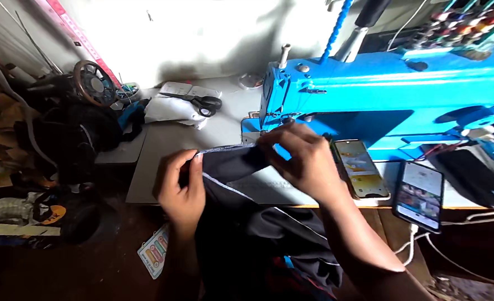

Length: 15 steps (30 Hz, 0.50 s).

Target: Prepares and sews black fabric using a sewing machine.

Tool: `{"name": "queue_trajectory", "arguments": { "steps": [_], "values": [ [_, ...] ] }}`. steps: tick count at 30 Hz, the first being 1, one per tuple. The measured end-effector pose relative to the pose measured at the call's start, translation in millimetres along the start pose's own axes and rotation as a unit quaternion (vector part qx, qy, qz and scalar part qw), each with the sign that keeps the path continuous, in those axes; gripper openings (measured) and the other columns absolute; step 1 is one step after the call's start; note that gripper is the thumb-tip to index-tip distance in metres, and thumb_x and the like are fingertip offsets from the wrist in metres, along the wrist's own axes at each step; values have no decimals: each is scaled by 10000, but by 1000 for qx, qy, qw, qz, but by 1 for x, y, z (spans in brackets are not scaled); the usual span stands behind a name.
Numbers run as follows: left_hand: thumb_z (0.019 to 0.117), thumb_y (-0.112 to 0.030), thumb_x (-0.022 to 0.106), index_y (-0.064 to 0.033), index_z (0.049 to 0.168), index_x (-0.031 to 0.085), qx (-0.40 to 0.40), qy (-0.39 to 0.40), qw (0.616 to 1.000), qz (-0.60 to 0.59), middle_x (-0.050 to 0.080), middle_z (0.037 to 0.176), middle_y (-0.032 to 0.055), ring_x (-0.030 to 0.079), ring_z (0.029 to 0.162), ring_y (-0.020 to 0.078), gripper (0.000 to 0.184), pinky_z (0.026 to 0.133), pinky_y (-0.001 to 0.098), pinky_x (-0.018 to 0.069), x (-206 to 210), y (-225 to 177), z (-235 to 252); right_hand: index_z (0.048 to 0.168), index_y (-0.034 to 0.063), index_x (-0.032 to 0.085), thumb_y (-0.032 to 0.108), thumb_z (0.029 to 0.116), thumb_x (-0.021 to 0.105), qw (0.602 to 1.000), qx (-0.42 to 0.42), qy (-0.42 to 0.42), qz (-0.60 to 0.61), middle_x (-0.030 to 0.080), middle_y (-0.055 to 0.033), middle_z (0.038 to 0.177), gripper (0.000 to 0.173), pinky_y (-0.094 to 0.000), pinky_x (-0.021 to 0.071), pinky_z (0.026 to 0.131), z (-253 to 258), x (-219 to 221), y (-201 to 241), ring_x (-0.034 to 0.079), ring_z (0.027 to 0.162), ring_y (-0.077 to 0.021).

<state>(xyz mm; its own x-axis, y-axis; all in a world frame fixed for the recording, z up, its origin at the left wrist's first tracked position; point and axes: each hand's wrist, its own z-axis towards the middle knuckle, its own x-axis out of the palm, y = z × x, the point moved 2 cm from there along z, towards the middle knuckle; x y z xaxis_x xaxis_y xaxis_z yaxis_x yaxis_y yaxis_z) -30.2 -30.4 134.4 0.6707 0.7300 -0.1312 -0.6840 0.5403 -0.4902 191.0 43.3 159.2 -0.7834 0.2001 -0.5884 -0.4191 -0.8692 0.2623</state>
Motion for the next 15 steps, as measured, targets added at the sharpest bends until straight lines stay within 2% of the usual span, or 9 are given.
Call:
{"name": "queue_trajectory", "arguments": {
  "steps": [2,3,5,7,9,10,11,12,15],
  "values": [
    [976,-108,680,-6,1080,705,-34,72,997,21,689,936,-39,623,831,-44,147,756,144,531,-28,-10,18,992,37,747,113,928,643,991,58,25,121,752,-40,928,143,-259,576,828,-8,2,15,702,881,-92],
    [978,-135,679,-2,1073,704,-42,117,992,35,676,917,-34,601,797,-56,165,729,126,512,-37,-15,33,985,40,744,105,920,654,976,96,30,194,750,-2,911,129,-195,586,798,-11,2,21,698,845,-18],
    [971,-136,673,41,1050,706,-29,210,977,36,693,914,37,593,770,-37,196,716,132,500,-34,-19,63,999,44,726,74,905,673,940,177,39,290,739,45,896,112,-158,591,774,-19,-1,24,686,808,38],
    [957,-122,679,41,1032,713,-31,315,948,13,720,934,84,634,785,18,183,744,191,538,5,1,83,1014,62,712,69,908,683,918,269,65,285,723,66,851,110,-159,585,716,-32,6,6,665,738,48],
    [943,-89,687,54,1011,715,-67,432,899,-15,725,969,161,697,885,189,161,848,376,574,68,44,76,1018,40,717,92,939,687,899,360,118,219,714,-7,811,99,-266,576,653,-53,25,-31,652,673,-50],
    [943,-85,690,60,1016,718,-90,479,873,-22,724,999,190,703,943,261,165,901,450,564,101,66,60,1020,21,726,111,956,688,884,406,150,179,719,-69,827,117,-368,574,681,-65,35,-49,666,697,-141],
    [953,-87,684,72,1036,714,-118,518,847,-24,718,1036,215,694,1001,312,181,950,493,541,129,84,39,1042,5,729,135,972,670,866,442,185,143,729,-124,882,159,-459,580,764,-77,42,-64,696,773,-218],
    [959,-90,677,78,1044,710,-139,539,830,-29,713,1051,227,688,1028,335,191,972,510,530,151,96,17,1075,-3,724,161,991,635,852,463,216,115,730,-154,940,205,-496,567,825,-86,45,-73,703,844,-257],
    [970,-103,668,77,1056,705,-184,549,814,-46,711,1043,228,688,1016,334,203,959,514,532,178,105,-19,1156,3,702,190,1014,574,833,478,269,69,716,-176,1053,268,-517,531,888,-96,30,-85,687,965,-294]
  ]
}}
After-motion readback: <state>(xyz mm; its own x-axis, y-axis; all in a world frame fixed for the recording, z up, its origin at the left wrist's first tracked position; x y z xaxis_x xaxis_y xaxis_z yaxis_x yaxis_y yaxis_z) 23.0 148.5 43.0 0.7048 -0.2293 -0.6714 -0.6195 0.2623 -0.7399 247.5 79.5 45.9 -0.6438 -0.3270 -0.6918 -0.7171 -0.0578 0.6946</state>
